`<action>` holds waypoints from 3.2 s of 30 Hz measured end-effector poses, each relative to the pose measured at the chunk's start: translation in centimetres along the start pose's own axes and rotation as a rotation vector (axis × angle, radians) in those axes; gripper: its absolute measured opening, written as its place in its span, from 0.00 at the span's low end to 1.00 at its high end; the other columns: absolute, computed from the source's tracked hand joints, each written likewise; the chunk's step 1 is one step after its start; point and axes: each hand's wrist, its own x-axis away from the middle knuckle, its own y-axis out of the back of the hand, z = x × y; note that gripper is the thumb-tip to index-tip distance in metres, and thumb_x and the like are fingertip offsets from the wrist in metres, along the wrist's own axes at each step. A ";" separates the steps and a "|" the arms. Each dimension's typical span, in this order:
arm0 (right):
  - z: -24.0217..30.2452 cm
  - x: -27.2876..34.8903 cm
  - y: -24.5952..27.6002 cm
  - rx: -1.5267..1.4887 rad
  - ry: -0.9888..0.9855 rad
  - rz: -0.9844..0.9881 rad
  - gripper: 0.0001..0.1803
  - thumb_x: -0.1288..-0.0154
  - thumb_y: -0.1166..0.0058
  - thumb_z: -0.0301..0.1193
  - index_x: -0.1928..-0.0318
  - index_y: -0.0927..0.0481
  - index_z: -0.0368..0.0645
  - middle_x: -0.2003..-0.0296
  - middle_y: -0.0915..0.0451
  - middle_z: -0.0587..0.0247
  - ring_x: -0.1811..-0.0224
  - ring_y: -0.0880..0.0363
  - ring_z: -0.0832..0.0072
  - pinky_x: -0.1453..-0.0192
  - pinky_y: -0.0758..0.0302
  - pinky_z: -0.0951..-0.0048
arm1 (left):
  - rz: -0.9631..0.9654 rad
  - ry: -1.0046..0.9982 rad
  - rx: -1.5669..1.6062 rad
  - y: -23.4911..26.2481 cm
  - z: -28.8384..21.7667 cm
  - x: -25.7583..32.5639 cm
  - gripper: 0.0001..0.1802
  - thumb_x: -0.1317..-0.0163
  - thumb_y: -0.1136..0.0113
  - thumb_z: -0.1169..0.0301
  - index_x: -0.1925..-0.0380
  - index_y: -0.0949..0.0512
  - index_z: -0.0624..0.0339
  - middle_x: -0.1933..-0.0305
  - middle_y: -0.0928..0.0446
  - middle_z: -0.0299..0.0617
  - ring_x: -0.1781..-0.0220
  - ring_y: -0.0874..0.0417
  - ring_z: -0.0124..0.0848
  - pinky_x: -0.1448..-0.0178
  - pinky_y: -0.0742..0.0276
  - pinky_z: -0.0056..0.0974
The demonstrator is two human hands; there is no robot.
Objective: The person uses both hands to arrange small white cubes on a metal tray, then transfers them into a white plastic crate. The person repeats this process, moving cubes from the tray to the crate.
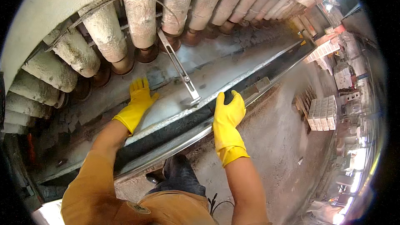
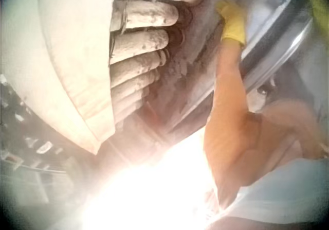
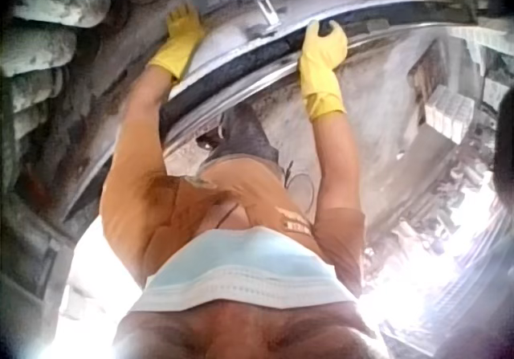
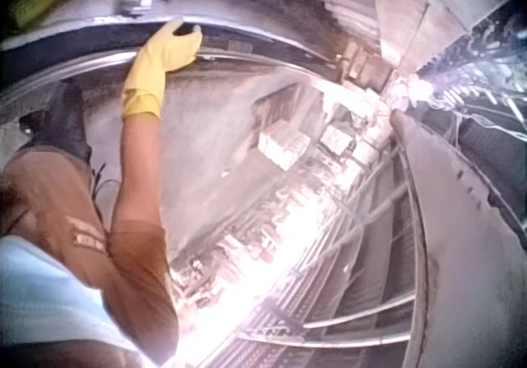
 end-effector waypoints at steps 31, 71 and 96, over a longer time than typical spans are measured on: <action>7.1 -5.2 -3.5 0.171 0.013 -0.016 0.32 0.36 0.38 0.50 0.43 0.17 0.36 0.44 0.16 0.46 0.39 0.20 0.52 0.33 0.30 0.52 | 0.132 -0.206 0.292 19.1 7.7 10.3 0.42 0.33 0.34 0.55 0.22 0.40 0.50 0.17 0.43 0.52 0.17 0.40 0.48 0.19 0.42 0.53; 6.3 -3.0 -2.0 0.124 -0.013 0.032 0.32 0.35 0.39 0.52 0.43 0.17 0.36 0.45 0.16 0.44 0.40 0.19 0.48 0.32 0.27 0.51 | -0.262 0.955 0.192 22.6 30.7 43.7 0.31 0.33 0.33 0.56 0.32 0.24 0.54 0.36 0.20 0.50 0.37 0.18 0.45 0.31 0.26 0.45; 0.8 -0.6 1.0 0.073 -0.042 0.071 0.33 0.33 0.42 0.52 0.38 0.20 0.38 0.39 0.20 0.47 0.33 0.24 0.54 0.23 0.39 0.51 | 0.090 -0.075 -0.106 7.5 9.5 10.5 0.48 0.37 0.36 0.45 0.23 0.39 0.58 0.19 0.41 0.58 0.19 0.42 0.58 0.17 0.47 0.56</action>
